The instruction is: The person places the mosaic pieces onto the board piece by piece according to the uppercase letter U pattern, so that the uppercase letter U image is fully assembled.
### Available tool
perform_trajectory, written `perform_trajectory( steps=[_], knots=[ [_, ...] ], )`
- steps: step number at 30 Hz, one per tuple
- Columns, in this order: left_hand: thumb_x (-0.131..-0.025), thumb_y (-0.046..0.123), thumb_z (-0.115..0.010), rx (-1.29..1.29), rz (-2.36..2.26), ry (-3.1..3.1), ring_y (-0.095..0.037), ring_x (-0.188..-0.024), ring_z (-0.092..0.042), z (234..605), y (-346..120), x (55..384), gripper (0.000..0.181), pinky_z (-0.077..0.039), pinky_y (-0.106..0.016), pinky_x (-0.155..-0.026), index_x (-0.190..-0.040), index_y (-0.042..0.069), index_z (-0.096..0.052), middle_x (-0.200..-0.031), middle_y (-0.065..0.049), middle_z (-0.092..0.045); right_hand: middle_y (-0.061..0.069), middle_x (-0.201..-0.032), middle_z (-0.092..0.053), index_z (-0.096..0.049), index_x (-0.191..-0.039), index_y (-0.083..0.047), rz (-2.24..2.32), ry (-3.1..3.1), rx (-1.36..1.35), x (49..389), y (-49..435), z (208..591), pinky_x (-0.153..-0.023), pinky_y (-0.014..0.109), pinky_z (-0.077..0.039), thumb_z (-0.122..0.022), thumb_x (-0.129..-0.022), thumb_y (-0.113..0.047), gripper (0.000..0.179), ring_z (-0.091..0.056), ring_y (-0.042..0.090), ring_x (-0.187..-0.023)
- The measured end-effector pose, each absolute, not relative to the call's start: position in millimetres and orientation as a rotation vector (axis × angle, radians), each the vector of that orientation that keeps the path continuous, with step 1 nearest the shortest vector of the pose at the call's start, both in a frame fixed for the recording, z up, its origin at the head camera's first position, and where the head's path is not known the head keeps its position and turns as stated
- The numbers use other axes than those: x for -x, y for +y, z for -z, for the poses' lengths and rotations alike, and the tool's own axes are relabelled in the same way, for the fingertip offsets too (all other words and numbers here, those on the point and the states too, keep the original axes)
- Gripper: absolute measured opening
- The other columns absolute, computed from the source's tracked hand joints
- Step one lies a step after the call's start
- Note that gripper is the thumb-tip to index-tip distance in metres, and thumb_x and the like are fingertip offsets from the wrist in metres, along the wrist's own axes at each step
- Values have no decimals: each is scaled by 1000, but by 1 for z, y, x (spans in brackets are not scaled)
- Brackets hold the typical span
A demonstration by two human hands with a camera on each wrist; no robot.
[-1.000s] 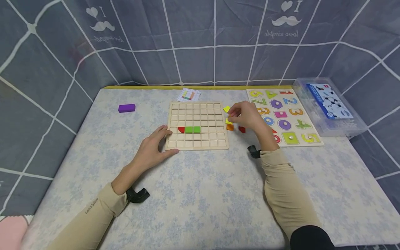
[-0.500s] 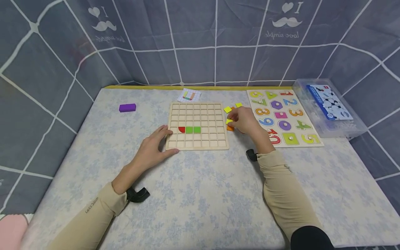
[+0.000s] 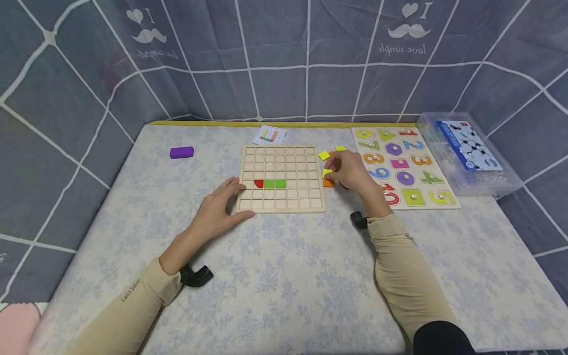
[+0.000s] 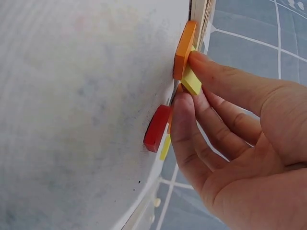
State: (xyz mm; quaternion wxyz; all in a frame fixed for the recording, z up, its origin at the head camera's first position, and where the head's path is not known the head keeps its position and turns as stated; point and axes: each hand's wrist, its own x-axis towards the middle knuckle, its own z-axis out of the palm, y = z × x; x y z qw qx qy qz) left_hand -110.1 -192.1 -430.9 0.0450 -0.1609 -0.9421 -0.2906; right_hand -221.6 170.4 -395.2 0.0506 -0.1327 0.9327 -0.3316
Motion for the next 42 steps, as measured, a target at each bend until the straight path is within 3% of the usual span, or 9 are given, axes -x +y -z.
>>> perform_trajectory(
  steps=[14, 19, 22, 26, 34, 42],
  knots=[
    [-87, 41, -88, 487, 890, -2886, -37, -157, -35, 431, -190, 110, 73, -40, -66, -117, -143, 6, -59, -165, -21, -43, 18, -93, -74, -74, -98, 1, 1157, 2893, 574, 220, 154, 377, -82, 41, -51, -76, -93, 1, 6, -71, 32, -89],
    [-87, 41, -88, 492, 893, -2882, -37, -157, -36, 431, -190, 110, 72, -40, -66, -117, -143, 6, -59, -164, -21, -44, 16, -93, -75, -74, -97, -2, 1151, 2858, 648, 224, 131, 376, -89, 44, -50, -76, -94, 1, 4, -72, 31, -90],
    [-87, 41, -88, 497, 896, -2881, -37, -157, -36, 431, -190, 110, 73, -40, -65, -117, -144, 6, -59, -164, -21, -43, 15, -93, -75, -75, -98, -1, 1153, 2820, 694, 226, 115, 376, -102, 46, -45, -76, -94, 1, 4, -72, 30, -90],
    [-87, 41, -88, 495, 898, -2885, -37, -157, -35, 430, -190, 110, 73, -40, -65, -117, -144, 6, -58, -165, -20, -43, 14, -94, -75, -75, -100, 0, 1160, 2771, 713, 228, 91, 376, -106, 45, -44, -76, -95, 0, 5, -70, 28, -91],
    [-87, 43, -87, 490, 893, -2894, -35, -157, -35, 431, -191, 111, 72, -40, -64, -117, -144, 8, -59, -165, -19, -43, 11, -91, -72, -74, -94, -3, 1168, 2715, 748, 232, 46, 379, -84, 34, -52, -76, -96, -1, 3, -66, 23, -84],
    [-87, 42, -87, 499, 892, -2882, -36, -157, -36, 431, -192, 111, 72, -41, -64, -117, -144, 7, -59, -165, -20, -43, 10, -89, -72, -74, -94, -2, 1163, 2685, 795, 232, 18, 388, -77, 27, -54, -72, -98, -1, 5, -66, 20, -81]
  ],
)
